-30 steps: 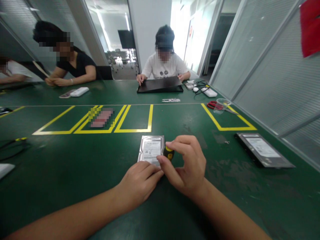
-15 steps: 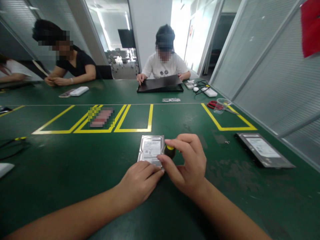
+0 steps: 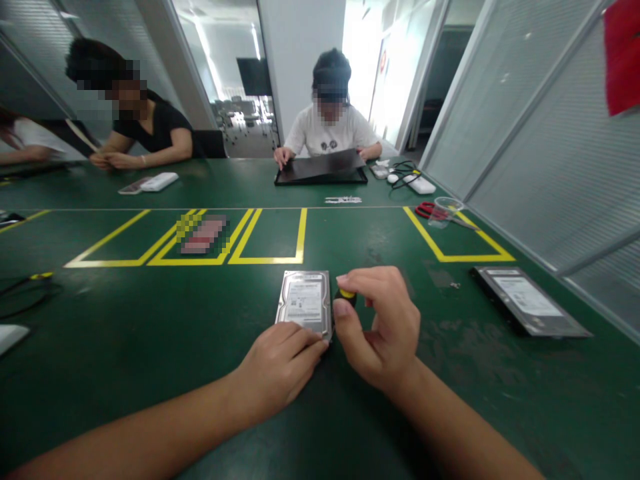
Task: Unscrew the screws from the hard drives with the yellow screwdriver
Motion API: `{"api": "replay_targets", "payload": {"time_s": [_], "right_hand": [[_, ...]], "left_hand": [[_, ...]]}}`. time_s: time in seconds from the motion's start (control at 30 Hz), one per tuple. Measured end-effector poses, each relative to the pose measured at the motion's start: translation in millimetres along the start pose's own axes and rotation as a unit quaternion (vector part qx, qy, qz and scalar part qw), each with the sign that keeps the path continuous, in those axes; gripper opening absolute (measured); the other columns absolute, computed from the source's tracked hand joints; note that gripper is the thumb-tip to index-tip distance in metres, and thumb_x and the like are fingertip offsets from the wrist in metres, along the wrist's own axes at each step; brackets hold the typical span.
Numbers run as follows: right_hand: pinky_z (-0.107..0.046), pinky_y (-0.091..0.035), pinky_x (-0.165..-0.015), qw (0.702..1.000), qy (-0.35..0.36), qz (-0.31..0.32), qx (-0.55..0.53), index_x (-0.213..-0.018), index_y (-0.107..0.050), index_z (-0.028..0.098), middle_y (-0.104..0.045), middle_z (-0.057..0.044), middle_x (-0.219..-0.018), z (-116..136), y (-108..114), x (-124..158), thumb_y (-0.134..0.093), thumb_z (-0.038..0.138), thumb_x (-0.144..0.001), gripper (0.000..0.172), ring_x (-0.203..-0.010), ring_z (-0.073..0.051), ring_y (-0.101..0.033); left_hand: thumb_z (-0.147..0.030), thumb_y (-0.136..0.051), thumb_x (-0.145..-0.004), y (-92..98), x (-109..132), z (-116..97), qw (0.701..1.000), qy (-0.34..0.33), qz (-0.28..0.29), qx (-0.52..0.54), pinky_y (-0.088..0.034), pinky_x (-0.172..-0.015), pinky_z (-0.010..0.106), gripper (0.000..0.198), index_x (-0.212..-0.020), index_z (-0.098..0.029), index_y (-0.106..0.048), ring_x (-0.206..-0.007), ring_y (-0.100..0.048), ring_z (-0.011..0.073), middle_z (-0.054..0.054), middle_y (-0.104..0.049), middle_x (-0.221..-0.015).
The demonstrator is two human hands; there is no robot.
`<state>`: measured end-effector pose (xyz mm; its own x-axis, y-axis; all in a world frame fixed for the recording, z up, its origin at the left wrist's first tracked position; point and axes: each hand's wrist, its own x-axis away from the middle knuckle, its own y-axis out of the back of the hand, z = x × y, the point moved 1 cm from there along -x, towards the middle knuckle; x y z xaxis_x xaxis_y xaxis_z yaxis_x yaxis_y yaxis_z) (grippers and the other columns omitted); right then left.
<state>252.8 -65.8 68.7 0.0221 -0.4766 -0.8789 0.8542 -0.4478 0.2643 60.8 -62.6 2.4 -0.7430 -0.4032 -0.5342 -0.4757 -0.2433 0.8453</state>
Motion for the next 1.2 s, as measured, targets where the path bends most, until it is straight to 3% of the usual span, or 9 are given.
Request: {"api": "replay_targets", "payload": {"time_s": [0.2,0.4,0.6,0.83,1.03,1.2], "right_hand": [[-0.030,-0.045,-0.063,0.999,0.018,-0.011,0.034,-0.107,-0.066,0.020,-0.063,-0.003,-0.092,0.6,-1.7,-1.8,-0.076,0.010,-0.076,0.034,-0.081,-0.016,-0.058],[-0.040,-0.053,-0.078,1.000,0.022,0.014,0.017,-0.115,-0.068,0.021,-0.071,-0.006,-0.102,5.0,-0.8,-4.1,-0.064,0.009,-0.084,0.034,-0.094,-0.021,-0.065],[-0.031,-0.050,-0.067,0.998,0.030,-0.001,0.051,-0.107,-0.069,0.019,-0.061,-0.004,-0.091,5.0,-0.4,-4.6,-0.076,0.011,-0.077,0.031,-0.082,-0.016,-0.059],[-0.039,-0.053,-0.076,1.000,0.023,0.003,0.010,-0.115,-0.067,0.020,-0.070,-0.006,-0.098,2.5,-1.3,-2.9,-0.065,0.008,-0.081,0.036,-0.089,-0.020,-0.064],[-0.033,-0.052,-0.068,0.998,0.035,-0.004,0.042,-0.108,-0.068,0.020,-0.064,-0.004,-0.092,2.6,-0.1,-4.3,-0.076,0.012,-0.076,0.034,-0.083,-0.017,-0.061],[-0.038,-0.053,-0.075,0.999,0.026,0.005,0.027,-0.111,-0.069,0.019,-0.070,-0.006,-0.096,2.6,1.2,-5.8,-0.065,0.007,-0.080,0.033,-0.088,-0.020,-0.064]], "left_hand": [[-0.017,-0.051,-0.098,0.9,-0.2,-0.2,1.000,-0.001,0.009,0.002,-0.056,-0.070,0.039,0.021,-0.111,-0.014,-0.067,-0.080,-0.061,0.0223,0.007,-0.067,-0.091],[-0.018,-0.053,-0.098,-0.3,1.3,-0.7,1.000,0.003,0.007,0.001,-0.055,-0.071,0.039,0.020,-0.111,-0.015,-0.067,-0.080,-0.060,0.0221,0.005,-0.068,-0.091],[-0.017,-0.052,-0.098,-0.2,0.7,-0.7,1.000,-0.002,0.003,-0.008,-0.054,-0.070,0.038,0.020,-0.110,-0.014,-0.067,-0.080,-0.060,0.0224,0.006,-0.068,-0.091],[-0.018,-0.052,-0.098,-0.5,0.8,-0.5,1.000,-0.001,0.002,-0.004,-0.055,-0.069,0.039,0.019,-0.111,-0.014,-0.067,-0.080,-0.060,0.0223,0.006,-0.068,-0.091],[-0.018,-0.051,-0.099,0.2,0.7,-0.2,1.000,-0.002,0.012,-0.003,-0.055,-0.070,0.039,0.021,-0.112,-0.014,-0.067,-0.080,-0.060,0.0223,0.007,-0.068,-0.092],[-0.018,-0.051,-0.099,-0.4,1.2,0.3,1.000,-0.002,0.011,-0.005,-0.055,-0.070,0.039,0.021,-0.113,-0.015,-0.067,-0.080,-0.060,0.0220,0.007,-0.067,-0.091]]}}
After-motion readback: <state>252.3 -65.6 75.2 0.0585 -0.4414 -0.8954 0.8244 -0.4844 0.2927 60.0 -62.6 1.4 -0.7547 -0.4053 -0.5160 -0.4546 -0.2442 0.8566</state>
